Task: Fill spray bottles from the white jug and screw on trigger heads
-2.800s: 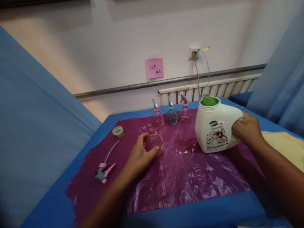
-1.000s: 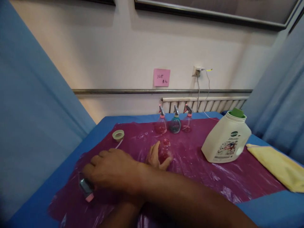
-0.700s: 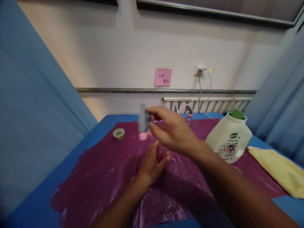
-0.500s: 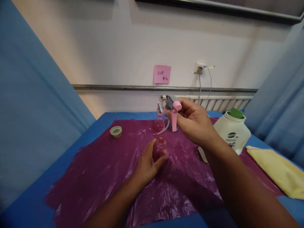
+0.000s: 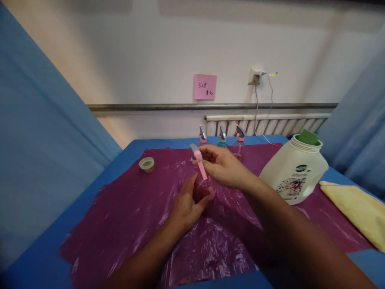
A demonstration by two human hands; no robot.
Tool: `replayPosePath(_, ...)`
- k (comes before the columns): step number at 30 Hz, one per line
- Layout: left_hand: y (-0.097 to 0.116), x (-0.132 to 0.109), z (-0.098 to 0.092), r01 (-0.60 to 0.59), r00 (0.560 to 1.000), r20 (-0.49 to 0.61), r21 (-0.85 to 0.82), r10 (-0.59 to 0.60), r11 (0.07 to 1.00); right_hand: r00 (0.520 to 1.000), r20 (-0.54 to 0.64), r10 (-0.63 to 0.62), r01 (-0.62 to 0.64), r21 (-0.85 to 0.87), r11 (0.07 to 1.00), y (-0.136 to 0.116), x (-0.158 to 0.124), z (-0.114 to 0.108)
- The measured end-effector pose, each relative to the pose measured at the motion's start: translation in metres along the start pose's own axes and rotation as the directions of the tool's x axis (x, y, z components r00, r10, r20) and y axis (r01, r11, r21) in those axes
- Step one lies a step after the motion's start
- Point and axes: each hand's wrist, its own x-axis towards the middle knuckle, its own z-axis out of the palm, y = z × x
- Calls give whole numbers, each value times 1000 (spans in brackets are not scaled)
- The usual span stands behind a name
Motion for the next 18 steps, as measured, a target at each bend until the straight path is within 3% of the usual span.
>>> replayPosePath(5, 0, -2, 0, -2, 1000, 21, -28, 3, 1000, 993, 78, 92, -98, 79, 992, 39, -16, -1)
replayPosePath(8, 0, -2, 1, -35, 999, 12, -59, 36, 998, 993, 86, 86, -92, 70, 993, 54, -25, -4)
replayPosePath(14, -3, 0, 3, -99, 995, -2, -96, 100, 990, 997, 19, 80, -82, 135, 987, 75, -35, -2)
replayPosePath(18, -2, 1, 3, -90, 996, 4, -80, 91, 993, 988, -122, 95, -69, 197, 978, 85, -37, 10)
